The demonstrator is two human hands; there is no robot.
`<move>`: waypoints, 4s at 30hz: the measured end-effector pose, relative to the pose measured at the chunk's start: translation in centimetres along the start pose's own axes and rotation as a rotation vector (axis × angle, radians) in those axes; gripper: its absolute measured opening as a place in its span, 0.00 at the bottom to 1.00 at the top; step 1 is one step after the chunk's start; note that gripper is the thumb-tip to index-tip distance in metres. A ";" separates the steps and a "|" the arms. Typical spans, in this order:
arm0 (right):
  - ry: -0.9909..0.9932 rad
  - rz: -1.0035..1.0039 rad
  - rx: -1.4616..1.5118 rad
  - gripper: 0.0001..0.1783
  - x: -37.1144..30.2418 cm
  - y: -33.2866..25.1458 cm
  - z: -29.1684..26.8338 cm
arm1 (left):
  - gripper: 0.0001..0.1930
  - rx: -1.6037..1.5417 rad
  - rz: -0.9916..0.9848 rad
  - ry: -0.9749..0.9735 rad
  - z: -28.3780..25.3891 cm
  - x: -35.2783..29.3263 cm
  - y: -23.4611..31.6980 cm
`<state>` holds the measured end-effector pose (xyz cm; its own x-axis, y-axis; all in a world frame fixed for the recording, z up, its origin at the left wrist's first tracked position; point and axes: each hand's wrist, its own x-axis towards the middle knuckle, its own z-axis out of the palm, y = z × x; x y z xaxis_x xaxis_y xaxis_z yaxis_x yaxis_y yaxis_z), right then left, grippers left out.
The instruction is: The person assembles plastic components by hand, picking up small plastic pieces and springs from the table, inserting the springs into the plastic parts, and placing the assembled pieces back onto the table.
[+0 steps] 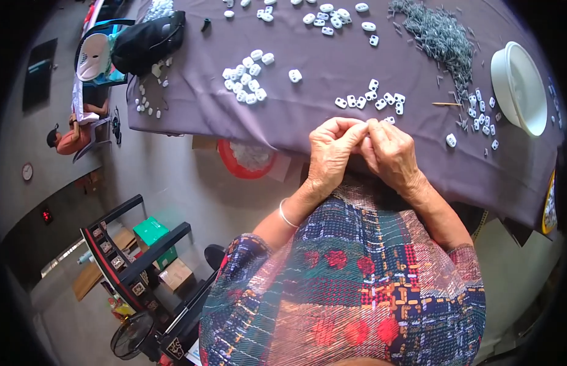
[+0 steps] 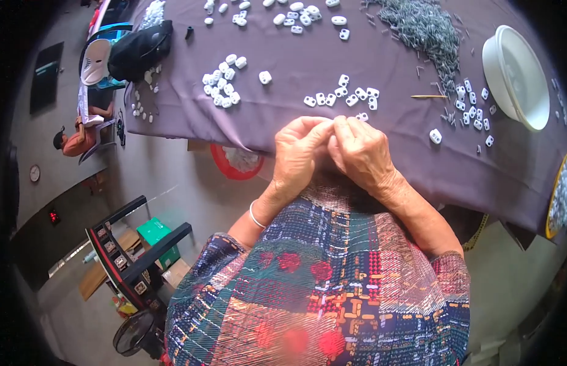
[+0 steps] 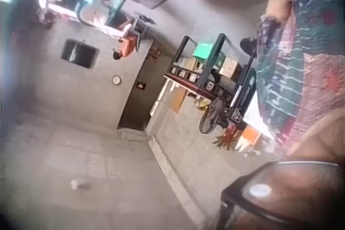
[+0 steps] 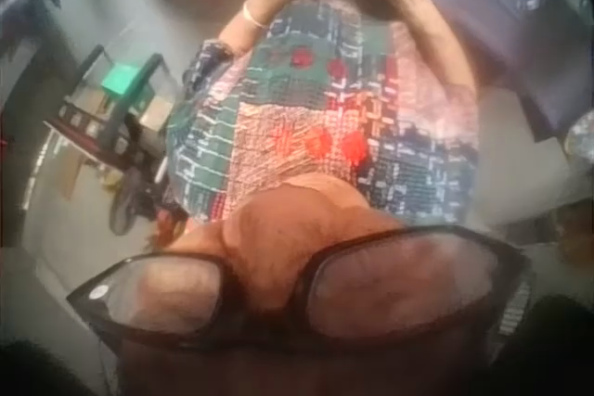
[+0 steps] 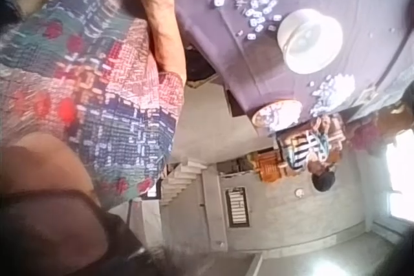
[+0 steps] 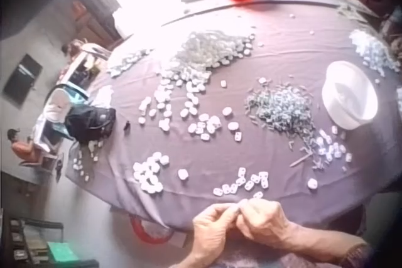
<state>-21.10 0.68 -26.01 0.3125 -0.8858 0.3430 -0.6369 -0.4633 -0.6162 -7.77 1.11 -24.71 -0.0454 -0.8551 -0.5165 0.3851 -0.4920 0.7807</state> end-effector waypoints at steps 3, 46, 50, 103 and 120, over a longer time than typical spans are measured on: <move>-0.011 0.046 0.157 0.15 0.3 -0.1 -0.7 | 0.06 0.082 0.108 -0.005 -0.3 0.0 0.9; 0.321 0.101 0.101 0.11 0.8 3.6 -1.6 | 0.19 1.256 1.073 -0.020 -0.9 10.7 5.1; 0.325 0.098 0.083 0.11 0.6 3.6 -1.5 | 0.13 1.229 1.095 -0.095 1.3 11.3 4.7; -0.002 -0.006 -0.458 0.04 6.3 3.2 -0.4 | 0.14 1.059 0.998 0.254 -3.5 5.2 1.3; -0.112 0.124 -0.391 0.12 8.2 2.0 2.0 | 0.11 1.001 1.011 0.249 -3.8 5.3 1.3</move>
<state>-18.40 -7.52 -25.86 0.2781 -0.9414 0.1908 -0.8870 -0.3279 -0.3252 -4.03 -3.49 -27.75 0.0495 -0.9010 0.4310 -0.6458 0.3003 0.7019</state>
